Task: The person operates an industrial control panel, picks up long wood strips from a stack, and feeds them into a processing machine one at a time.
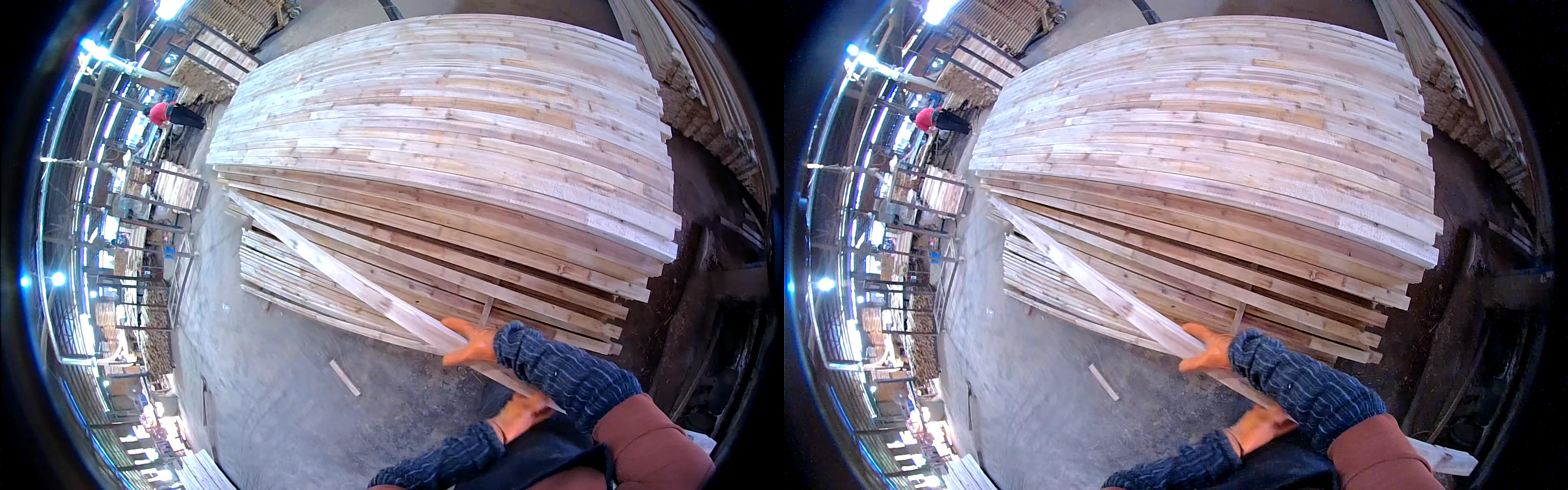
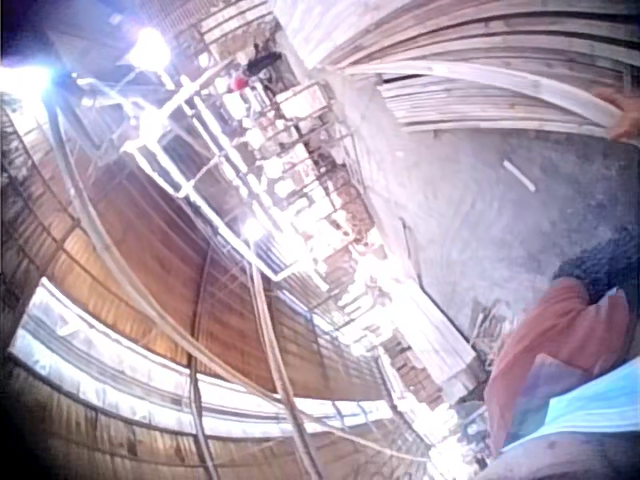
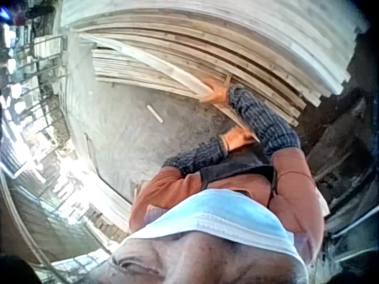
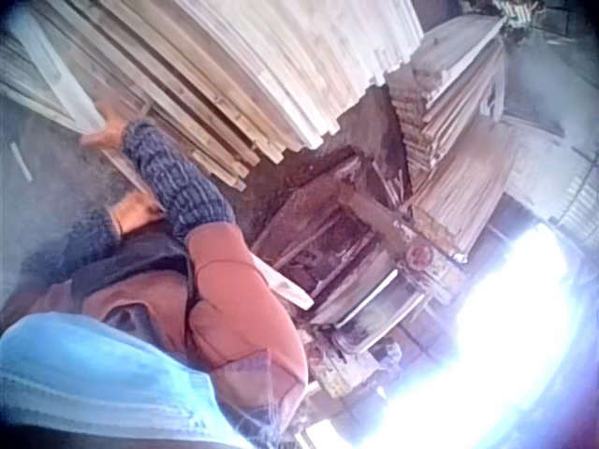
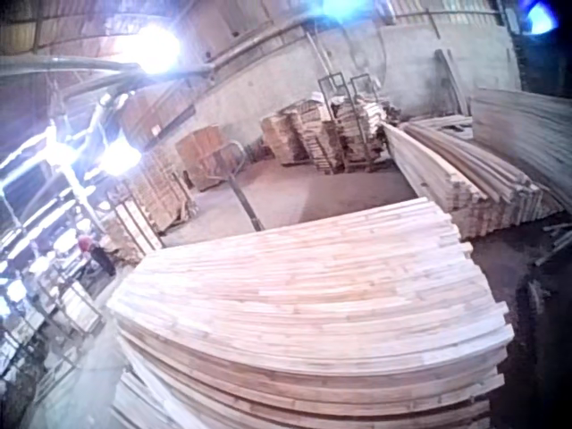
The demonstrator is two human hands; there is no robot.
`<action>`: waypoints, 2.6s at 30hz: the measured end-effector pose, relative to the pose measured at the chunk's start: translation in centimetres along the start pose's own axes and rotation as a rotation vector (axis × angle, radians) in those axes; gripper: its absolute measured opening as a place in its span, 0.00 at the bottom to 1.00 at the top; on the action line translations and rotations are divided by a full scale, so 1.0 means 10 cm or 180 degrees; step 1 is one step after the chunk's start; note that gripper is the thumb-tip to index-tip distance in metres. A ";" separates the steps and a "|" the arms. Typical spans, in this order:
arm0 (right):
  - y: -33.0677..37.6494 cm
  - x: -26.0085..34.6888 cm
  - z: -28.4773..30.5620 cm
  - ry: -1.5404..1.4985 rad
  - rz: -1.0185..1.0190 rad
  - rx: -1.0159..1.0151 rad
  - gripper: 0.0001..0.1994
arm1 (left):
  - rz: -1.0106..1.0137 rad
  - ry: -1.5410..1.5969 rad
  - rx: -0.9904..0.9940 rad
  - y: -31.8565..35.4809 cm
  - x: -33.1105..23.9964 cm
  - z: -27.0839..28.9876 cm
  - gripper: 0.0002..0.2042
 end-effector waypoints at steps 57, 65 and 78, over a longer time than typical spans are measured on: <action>6.82 -2.57 1.82 0.3425 -0.0334 -0.3994 0.52 | -0.3937 -0.4821 -0.1223 0.77 -1.61 -1.50 0.42; 6.56 -2.43 1.68 0.3225 -0.0041 -0.4459 0.58 | -0.3249 -0.5107 -0.1018 0.62 -1.65 -1.76 0.43; 5.81 -1.84 1.52 0.3266 -0.0390 -0.3284 0.59 | -0.2610 -0.5313 -0.1283 0.73 -1.50 -0.95 0.52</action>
Point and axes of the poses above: each hand's wrist, its own y-axis away from the middle knuckle, its own z-axis out of the back of the hand, x = y × z, the point moved 6 cm from there along -y, towards the middle knuckle, and after that the axes turned 14 degrees about -x, right-handed, at the moved point
